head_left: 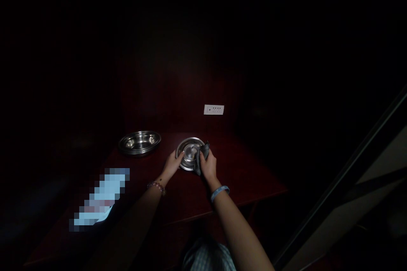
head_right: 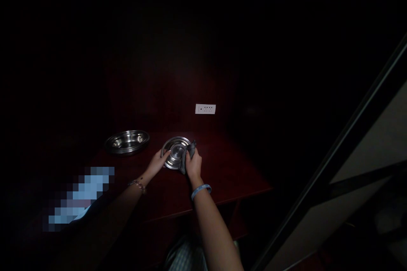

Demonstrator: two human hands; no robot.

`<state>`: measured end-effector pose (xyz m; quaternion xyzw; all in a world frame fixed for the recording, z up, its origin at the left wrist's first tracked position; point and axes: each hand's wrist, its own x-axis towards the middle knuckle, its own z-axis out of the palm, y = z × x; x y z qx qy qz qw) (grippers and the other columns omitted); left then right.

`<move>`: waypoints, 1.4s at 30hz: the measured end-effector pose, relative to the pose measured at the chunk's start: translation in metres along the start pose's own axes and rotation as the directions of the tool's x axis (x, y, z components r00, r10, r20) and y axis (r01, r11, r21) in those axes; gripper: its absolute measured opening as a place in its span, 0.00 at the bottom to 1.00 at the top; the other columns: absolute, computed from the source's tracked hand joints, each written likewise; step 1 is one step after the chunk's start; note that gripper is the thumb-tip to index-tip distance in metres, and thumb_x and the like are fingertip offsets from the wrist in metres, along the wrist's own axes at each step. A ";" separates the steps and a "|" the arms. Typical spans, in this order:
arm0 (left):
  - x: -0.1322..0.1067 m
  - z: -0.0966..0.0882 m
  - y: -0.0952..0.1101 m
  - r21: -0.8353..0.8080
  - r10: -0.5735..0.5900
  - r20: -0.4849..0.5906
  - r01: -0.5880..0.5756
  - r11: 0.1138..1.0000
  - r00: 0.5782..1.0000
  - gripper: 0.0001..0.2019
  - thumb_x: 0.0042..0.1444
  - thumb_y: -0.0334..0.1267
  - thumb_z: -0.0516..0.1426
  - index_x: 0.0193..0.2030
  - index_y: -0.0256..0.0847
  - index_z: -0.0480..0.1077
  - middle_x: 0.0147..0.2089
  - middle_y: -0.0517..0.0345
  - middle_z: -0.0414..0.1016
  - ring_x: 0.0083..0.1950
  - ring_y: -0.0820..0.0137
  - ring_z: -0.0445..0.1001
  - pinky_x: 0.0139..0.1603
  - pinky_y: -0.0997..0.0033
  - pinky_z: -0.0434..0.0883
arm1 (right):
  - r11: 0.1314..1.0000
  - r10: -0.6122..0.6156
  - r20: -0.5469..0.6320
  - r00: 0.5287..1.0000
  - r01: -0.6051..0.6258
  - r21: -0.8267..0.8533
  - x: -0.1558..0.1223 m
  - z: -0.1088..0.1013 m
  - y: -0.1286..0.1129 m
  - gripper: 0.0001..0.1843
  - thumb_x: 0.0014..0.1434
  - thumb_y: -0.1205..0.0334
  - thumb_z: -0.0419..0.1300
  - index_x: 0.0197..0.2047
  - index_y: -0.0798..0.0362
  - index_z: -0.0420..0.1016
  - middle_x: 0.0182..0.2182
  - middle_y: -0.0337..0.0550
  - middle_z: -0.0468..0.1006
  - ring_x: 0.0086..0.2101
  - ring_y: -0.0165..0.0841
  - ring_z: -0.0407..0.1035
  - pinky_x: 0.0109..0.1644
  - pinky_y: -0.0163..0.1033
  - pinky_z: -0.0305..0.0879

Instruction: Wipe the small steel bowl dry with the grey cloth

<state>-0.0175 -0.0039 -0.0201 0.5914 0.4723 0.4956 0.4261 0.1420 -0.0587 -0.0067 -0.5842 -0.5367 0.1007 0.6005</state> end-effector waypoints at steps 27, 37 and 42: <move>0.007 0.007 -0.006 -0.184 0.083 0.012 -0.080 0.980 0.996 0.13 0.48 0.37 0.61 0.42 0.35 0.72 0.47 0.43 0.81 0.51 0.55 0.77 0.59 0.52 0.70 | 0.999 0.017 0.002 1.000 -0.017 0.047 0.001 0.002 0.007 0.12 0.60 0.59 0.57 0.45 0.53 0.75 0.39 0.49 0.83 0.38 0.38 0.77 0.45 0.39 0.70; 0.008 0.008 -0.009 -0.183 0.105 -0.016 -0.106 0.977 0.994 0.15 0.47 0.40 0.63 0.41 0.36 0.74 0.45 0.45 0.81 0.51 0.55 0.78 0.59 0.51 0.69 | 1.000 0.023 0.007 1.000 -0.023 0.020 0.003 0.005 0.012 0.13 0.60 0.58 0.57 0.45 0.54 0.75 0.38 0.50 0.83 0.38 0.40 0.77 0.43 0.40 0.70; 0.009 0.008 -0.010 -0.188 0.108 -0.010 -0.108 0.976 0.994 0.15 0.47 0.39 0.62 0.42 0.35 0.74 0.46 0.45 0.81 0.52 0.55 0.77 0.60 0.53 0.68 | 1.000 0.019 0.006 1.000 -0.019 0.023 0.003 0.005 0.012 0.13 0.60 0.58 0.57 0.46 0.54 0.75 0.39 0.51 0.83 0.38 0.40 0.77 0.43 0.40 0.70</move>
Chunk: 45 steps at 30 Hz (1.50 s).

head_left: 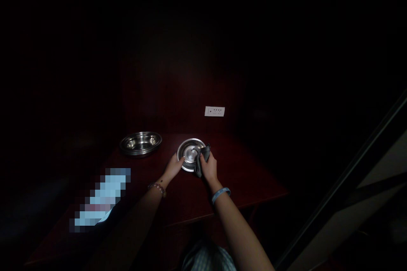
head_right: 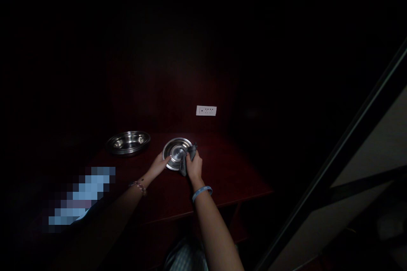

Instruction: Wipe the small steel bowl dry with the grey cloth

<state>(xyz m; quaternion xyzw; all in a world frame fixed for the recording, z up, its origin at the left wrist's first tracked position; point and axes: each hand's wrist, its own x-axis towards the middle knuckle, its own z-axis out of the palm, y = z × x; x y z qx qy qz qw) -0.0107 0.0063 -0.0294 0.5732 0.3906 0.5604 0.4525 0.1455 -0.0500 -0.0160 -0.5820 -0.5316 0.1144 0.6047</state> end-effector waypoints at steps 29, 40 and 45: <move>0.003 -0.001 -0.010 0.044 0.037 0.011 -0.038 0.998 0.999 0.15 0.50 0.37 0.60 0.45 0.36 0.74 0.48 0.46 0.81 0.54 0.57 0.76 0.61 0.55 0.67 | 0.999 0.006 0.011 1.000 -0.006 -0.035 0.001 -0.001 0.001 0.13 0.61 0.60 0.57 0.46 0.54 0.75 0.39 0.51 0.83 0.39 0.39 0.77 0.44 0.39 0.70; 0.003 0.000 -0.012 0.055 0.033 0.001 -0.033 0.998 0.999 0.15 0.49 0.36 0.60 0.45 0.37 0.73 0.49 0.46 0.80 0.56 0.57 0.76 0.62 0.55 0.67 | 1.000 -0.003 -0.009 1.000 0.003 -0.009 0.001 0.000 0.004 0.12 0.60 0.60 0.58 0.45 0.53 0.76 0.38 0.49 0.83 0.38 0.39 0.77 0.43 0.39 0.71; 0.004 0.000 -0.012 0.055 0.034 0.011 -0.035 0.998 0.999 0.15 0.49 0.36 0.59 0.45 0.36 0.73 0.49 0.45 0.80 0.54 0.56 0.76 0.61 0.55 0.67 | 1.000 -0.011 -0.008 1.000 0.011 -0.013 0.001 0.000 0.004 0.13 0.60 0.60 0.58 0.46 0.54 0.75 0.39 0.50 0.83 0.38 0.39 0.78 0.44 0.39 0.71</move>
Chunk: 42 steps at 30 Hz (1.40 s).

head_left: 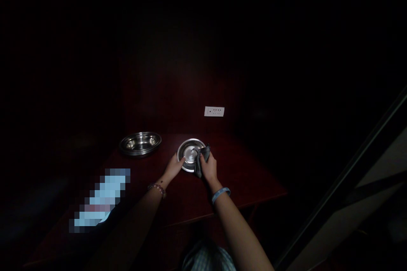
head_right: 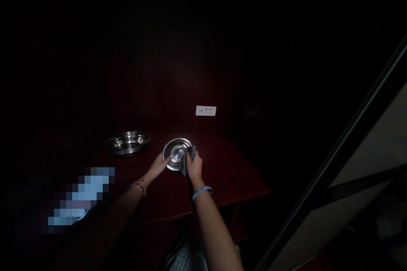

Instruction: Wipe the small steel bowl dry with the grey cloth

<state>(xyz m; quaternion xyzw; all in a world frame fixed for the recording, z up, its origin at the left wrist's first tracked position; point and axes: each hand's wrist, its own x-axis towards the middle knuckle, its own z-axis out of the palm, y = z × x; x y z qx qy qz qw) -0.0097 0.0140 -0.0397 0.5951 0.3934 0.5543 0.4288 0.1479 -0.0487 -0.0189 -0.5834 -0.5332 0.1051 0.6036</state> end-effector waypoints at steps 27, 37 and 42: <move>-0.004 0.000 0.006 0.015 0.000 -0.002 0.000 1.000 1.000 0.16 0.48 0.38 0.61 0.44 0.35 0.73 0.48 0.43 0.80 0.55 0.54 0.76 0.63 0.53 0.66 | 1.000 0.027 0.019 0.999 -0.027 -0.001 0.000 0.000 0.001 0.13 0.60 0.60 0.57 0.47 0.54 0.75 0.40 0.50 0.83 0.40 0.39 0.78 0.46 0.39 0.71; -0.005 -0.001 0.004 0.021 0.016 0.001 -0.016 1.000 1.000 0.15 0.49 0.38 0.60 0.44 0.37 0.74 0.47 0.46 0.81 0.55 0.55 0.76 0.63 0.53 0.66 | 1.000 0.024 0.001 1.000 -0.024 0.016 0.000 0.000 0.002 0.12 0.59 0.60 0.58 0.45 0.53 0.76 0.38 0.49 0.83 0.39 0.39 0.77 0.44 0.40 0.71; -0.006 -0.002 0.007 0.026 0.026 0.005 -0.027 0.999 1.000 0.15 0.49 0.38 0.60 0.44 0.37 0.73 0.47 0.45 0.81 0.55 0.55 0.75 0.63 0.53 0.66 | 1.000 0.024 0.007 1.000 -0.024 -0.009 0.001 0.001 0.002 0.12 0.60 0.59 0.57 0.45 0.53 0.76 0.38 0.49 0.83 0.38 0.38 0.77 0.44 0.39 0.71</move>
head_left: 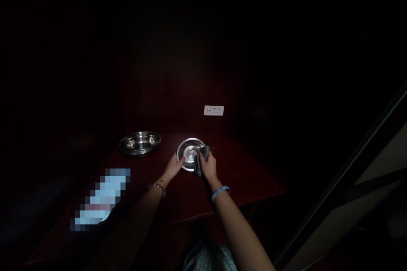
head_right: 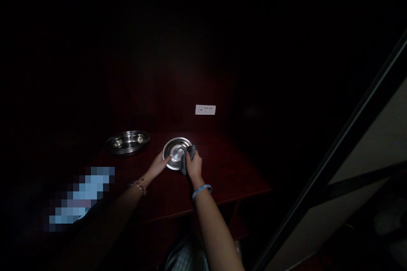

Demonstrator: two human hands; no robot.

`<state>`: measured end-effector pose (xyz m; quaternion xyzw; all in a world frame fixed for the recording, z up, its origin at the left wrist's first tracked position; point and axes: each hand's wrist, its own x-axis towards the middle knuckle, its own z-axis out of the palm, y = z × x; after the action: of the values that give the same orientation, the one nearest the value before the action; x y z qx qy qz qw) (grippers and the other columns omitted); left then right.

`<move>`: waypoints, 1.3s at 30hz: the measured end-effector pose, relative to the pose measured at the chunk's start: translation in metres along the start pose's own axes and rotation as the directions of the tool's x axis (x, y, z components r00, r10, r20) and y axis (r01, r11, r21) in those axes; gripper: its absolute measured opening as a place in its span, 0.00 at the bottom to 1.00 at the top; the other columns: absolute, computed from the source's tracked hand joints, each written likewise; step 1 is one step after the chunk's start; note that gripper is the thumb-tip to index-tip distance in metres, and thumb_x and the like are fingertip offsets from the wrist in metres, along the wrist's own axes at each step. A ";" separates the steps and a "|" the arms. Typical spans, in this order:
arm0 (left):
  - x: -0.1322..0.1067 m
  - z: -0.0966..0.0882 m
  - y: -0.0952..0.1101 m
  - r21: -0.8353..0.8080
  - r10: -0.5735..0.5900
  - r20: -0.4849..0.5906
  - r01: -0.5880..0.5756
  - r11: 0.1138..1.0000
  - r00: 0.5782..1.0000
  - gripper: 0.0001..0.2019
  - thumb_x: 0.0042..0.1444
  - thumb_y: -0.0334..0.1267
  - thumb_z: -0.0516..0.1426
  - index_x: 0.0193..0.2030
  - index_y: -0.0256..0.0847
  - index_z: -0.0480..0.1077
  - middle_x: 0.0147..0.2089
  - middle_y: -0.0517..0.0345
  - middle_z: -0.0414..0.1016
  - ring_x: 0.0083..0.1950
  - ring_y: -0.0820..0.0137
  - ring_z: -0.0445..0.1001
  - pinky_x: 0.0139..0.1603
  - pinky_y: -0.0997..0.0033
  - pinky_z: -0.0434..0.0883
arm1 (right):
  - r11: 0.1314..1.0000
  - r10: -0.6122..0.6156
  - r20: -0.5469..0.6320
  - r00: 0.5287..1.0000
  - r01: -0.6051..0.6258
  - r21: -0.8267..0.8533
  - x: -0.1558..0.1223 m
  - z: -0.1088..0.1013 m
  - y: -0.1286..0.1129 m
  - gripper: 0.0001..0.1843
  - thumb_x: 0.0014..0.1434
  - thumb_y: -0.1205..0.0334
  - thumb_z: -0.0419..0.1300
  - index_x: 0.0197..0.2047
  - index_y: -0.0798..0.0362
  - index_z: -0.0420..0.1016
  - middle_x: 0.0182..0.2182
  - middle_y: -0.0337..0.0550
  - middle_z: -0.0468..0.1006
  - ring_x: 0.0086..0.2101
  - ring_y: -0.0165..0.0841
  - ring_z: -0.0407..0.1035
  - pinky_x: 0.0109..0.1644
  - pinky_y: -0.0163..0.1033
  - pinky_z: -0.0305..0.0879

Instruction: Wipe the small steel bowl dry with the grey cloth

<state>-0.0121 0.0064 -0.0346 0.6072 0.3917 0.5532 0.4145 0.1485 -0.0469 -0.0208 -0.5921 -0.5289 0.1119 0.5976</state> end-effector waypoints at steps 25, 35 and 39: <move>0.000 0.002 0.002 0.013 -0.004 0.018 0.004 1.000 1.000 0.16 0.50 0.37 0.59 0.46 0.36 0.73 0.50 0.44 0.79 0.55 0.56 0.76 0.63 0.55 0.66 | 1.000 0.009 0.012 1.000 -0.009 0.011 -0.001 -0.002 0.000 0.14 0.60 0.60 0.57 0.48 0.54 0.76 0.41 0.51 0.83 0.41 0.40 0.78 0.46 0.41 0.70; 0.002 0.002 -0.006 0.040 -0.001 0.010 0.000 0.999 1.000 0.15 0.50 0.37 0.59 0.46 0.36 0.72 0.50 0.44 0.80 0.56 0.56 0.75 0.63 0.56 0.66 | 1.000 0.015 0.018 1.000 -0.015 -0.001 0.000 -0.001 0.001 0.15 0.60 0.59 0.57 0.48 0.55 0.75 0.41 0.52 0.83 0.41 0.40 0.77 0.46 0.39 0.70; 0.003 0.002 -0.007 0.064 0.018 0.025 -0.020 0.998 1.000 0.16 0.51 0.37 0.57 0.47 0.35 0.71 0.51 0.44 0.79 0.55 0.57 0.76 0.62 0.56 0.67 | 1.000 0.008 0.019 1.000 -0.008 0.006 0.000 -0.001 0.002 0.14 0.60 0.59 0.57 0.47 0.54 0.76 0.40 0.50 0.83 0.40 0.39 0.77 0.45 0.39 0.70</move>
<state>-0.0101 0.0117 -0.0406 0.6306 0.3983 0.5367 0.3946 0.1502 -0.0469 -0.0218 -0.5915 -0.5317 0.1216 0.5939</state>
